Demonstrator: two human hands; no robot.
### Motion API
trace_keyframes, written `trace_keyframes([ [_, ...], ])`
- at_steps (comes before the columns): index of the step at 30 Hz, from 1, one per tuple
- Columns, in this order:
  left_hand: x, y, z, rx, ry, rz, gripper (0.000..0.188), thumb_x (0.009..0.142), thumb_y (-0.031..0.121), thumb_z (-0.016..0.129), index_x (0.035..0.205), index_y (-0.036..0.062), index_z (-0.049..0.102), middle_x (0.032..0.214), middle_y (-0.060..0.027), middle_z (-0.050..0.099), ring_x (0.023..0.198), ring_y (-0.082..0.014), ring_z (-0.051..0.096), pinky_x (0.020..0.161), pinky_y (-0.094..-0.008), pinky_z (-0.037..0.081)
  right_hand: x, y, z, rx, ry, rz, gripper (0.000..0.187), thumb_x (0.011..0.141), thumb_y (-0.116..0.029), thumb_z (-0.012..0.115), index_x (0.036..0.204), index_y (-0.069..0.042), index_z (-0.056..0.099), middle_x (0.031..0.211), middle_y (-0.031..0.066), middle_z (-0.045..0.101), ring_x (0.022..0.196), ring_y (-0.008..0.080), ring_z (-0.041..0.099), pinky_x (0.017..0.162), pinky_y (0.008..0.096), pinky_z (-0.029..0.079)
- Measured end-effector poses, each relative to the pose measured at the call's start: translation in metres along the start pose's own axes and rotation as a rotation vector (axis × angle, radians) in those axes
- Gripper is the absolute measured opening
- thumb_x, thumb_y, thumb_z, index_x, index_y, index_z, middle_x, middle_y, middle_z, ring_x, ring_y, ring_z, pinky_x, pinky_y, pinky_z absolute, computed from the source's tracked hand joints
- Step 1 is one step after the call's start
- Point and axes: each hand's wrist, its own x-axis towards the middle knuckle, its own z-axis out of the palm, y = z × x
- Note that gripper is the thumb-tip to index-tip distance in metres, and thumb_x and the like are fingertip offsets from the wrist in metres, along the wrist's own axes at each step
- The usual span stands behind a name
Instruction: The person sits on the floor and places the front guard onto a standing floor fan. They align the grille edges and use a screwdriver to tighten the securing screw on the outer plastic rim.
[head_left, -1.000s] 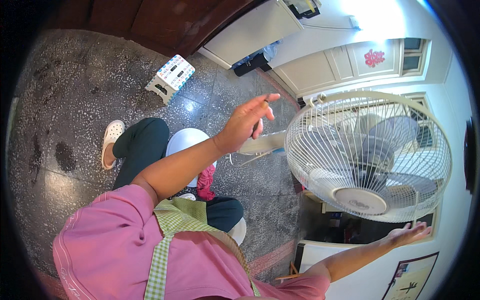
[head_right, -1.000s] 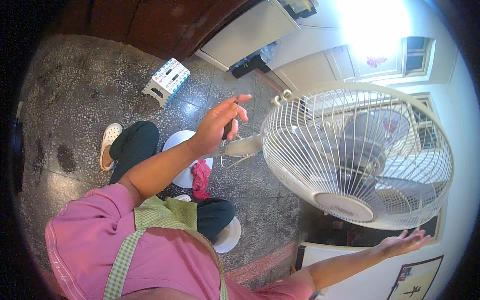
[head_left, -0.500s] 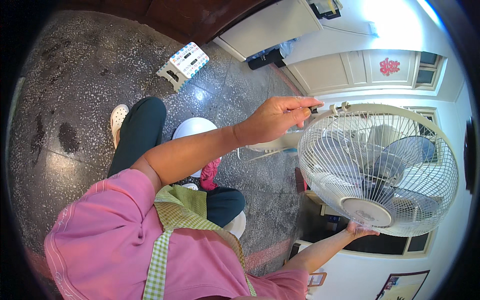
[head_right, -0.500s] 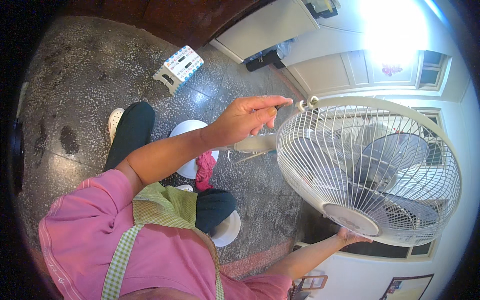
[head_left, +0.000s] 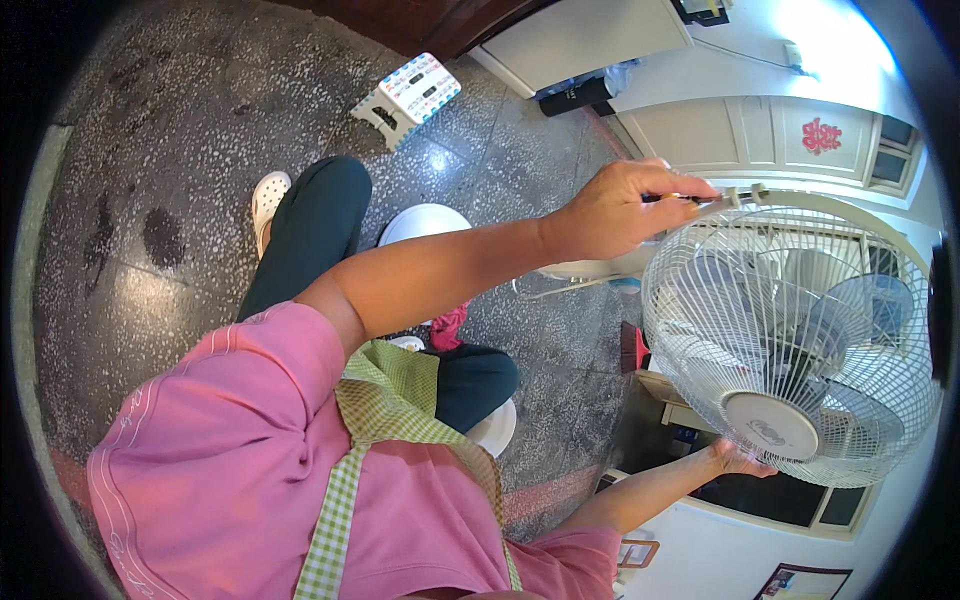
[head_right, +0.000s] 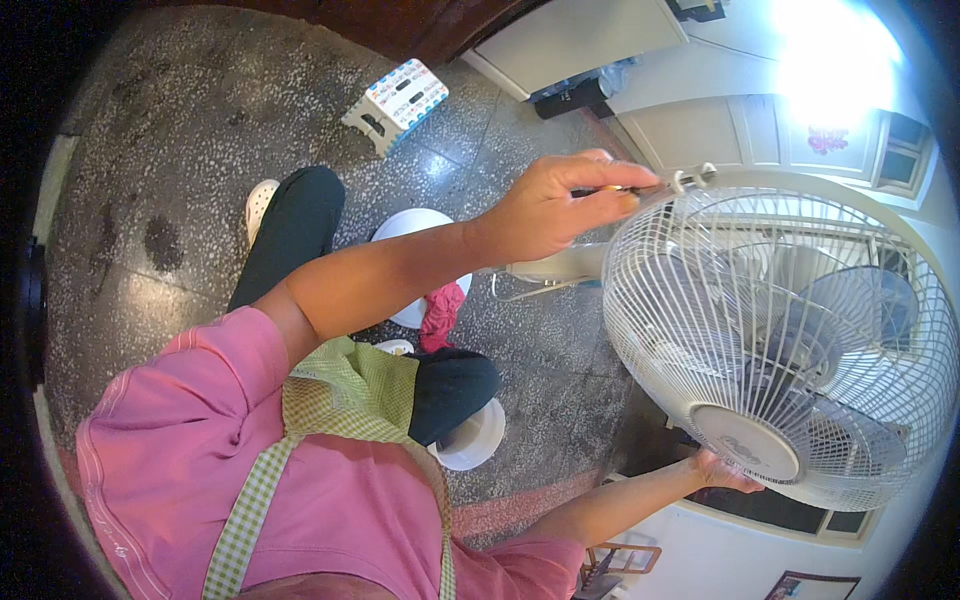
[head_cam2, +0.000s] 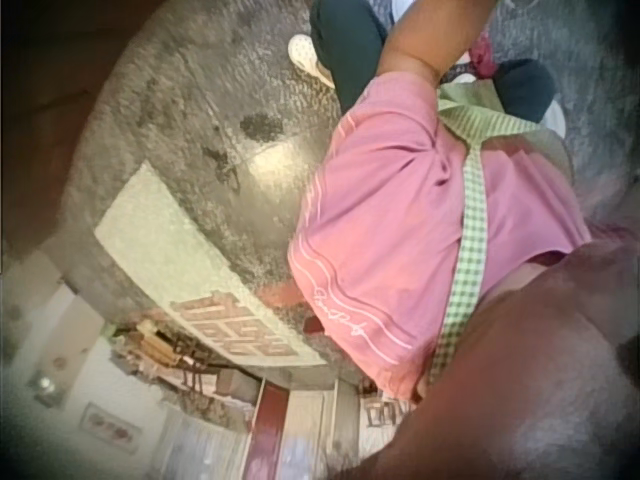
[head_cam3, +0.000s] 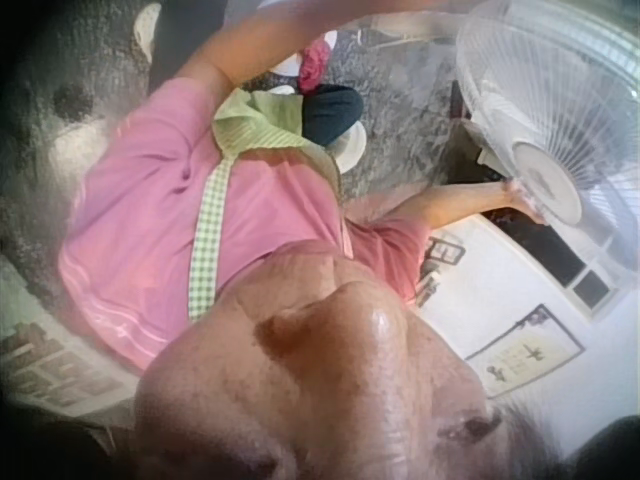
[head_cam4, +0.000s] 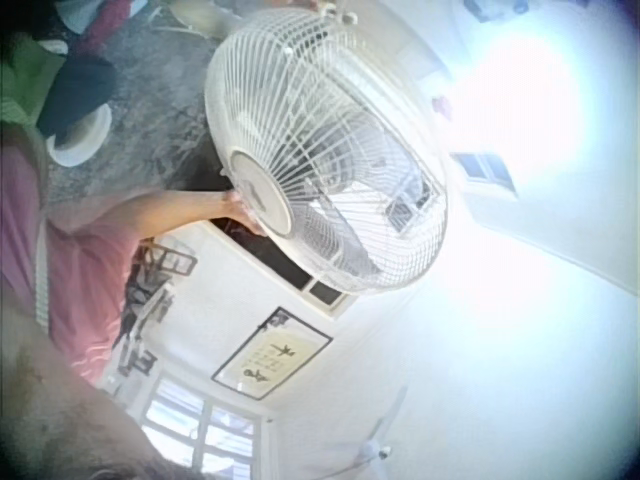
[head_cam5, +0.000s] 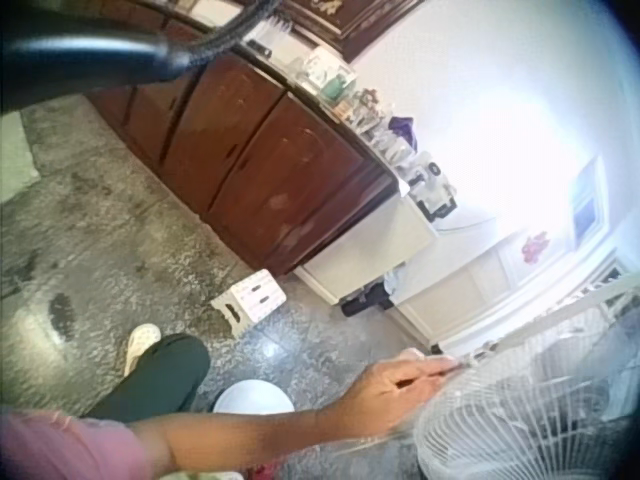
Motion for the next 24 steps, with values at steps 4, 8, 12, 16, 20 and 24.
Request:
trace_keyframes([
  [4, 0.004, -0.007, 0.007, -0.083, 0.076, -0.018, 0.027, 0.080, 0.011, 0.055, 0.106, 0.0101, 0.059, 0.074, 0.0009, 0.047, 0.067, -0.0050, 0.042, 0.057, -0.0196, 0.034, -0.003, 0.001, 0.009, -0.083, 0.016, -0.068, 0.072, 0.063, -0.059, 0.053, 0.120, -0.016, 0.043, 0.122, 0.0066, 0.043, 0.112, 0.0286, 0.041, 0.093, 0.0507, 0.034],
  [8, 0.008, -0.019, 0.012, 0.000, 0.127, 0.191, 0.025, 0.080, 0.009, 0.055, 0.104, 0.0084, 0.060, 0.076, 0.0000, 0.049, 0.065, -0.0050, 0.045, 0.056, -0.0183, 0.036, 0.001, 0.001, 0.009, -0.137, -0.058, -0.136, 0.070, 0.064, -0.057, 0.051, 0.120, -0.016, 0.043, 0.122, 0.0085, 0.043, 0.109, 0.0291, 0.044, 0.091, 0.0500, 0.036],
  [12, 0.009, -0.022, 0.020, -0.033, 0.206, 0.217, 0.022, 0.077, 0.014, 0.058, 0.097, 0.0129, 0.064, 0.069, -0.0042, 0.050, 0.060, -0.0114, 0.047, 0.054, -0.0251, 0.039, 0.000, 0.003, 0.013, -0.114, -0.067, -0.148, 0.067, 0.063, -0.053, 0.052, 0.118, -0.014, 0.046, 0.116, 0.0099, 0.048, 0.103, 0.0300, 0.049, 0.089, 0.0496, 0.038],
  [16, 0.007, -0.021, 0.017, 0.105, 0.181, 0.309, 0.023, 0.079, 0.006, 0.057, 0.102, 0.0028, 0.059, 0.081, -0.0024, 0.052, 0.067, -0.0056, 0.048, 0.057, -0.0173, 0.038, -0.003, 0.005, 0.020, -0.140, 0.015, -0.183, 0.065, 0.063, -0.051, 0.053, 0.116, -0.013, 0.048, 0.113, 0.0101, 0.050, 0.099, 0.0302, 0.051, 0.088, 0.0496, 0.039],
  [20, 0.003, -0.019, 0.022, 0.063, 0.230, 0.311, 0.022, 0.079, 0.005, 0.057, 0.101, 0.0011, 0.060, 0.079, -0.0023, 0.052, 0.067, -0.0059, 0.047, 0.058, -0.0184, 0.039, 0.001, 0.004, 0.011, -0.112, -0.007, -0.153, 0.063, 0.065, -0.052, 0.051, 0.115, -0.013, 0.047, 0.112, 0.0111, 0.050, 0.098, 0.0288, 0.052, 0.086, 0.0476, 0.042],
  [24, -0.001, -0.017, 0.024, 0.072, 0.256, 0.365, 0.023, 0.079, 0.005, 0.056, 0.101, 0.0005, 0.059, 0.077, -0.0028, 0.052, 0.067, -0.0068, 0.048, 0.060, -0.0195, 0.039, 0.003, 0.005, 0.009, -0.166, 0.021, -0.195, 0.067, 0.064, -0.053, 0.052, 0.117, -0.013, 0.046, 0.112, 0.0111, 0.050, 0.098, 0.0288, 0.052, 0.086, 0.0471, 0.042],
])
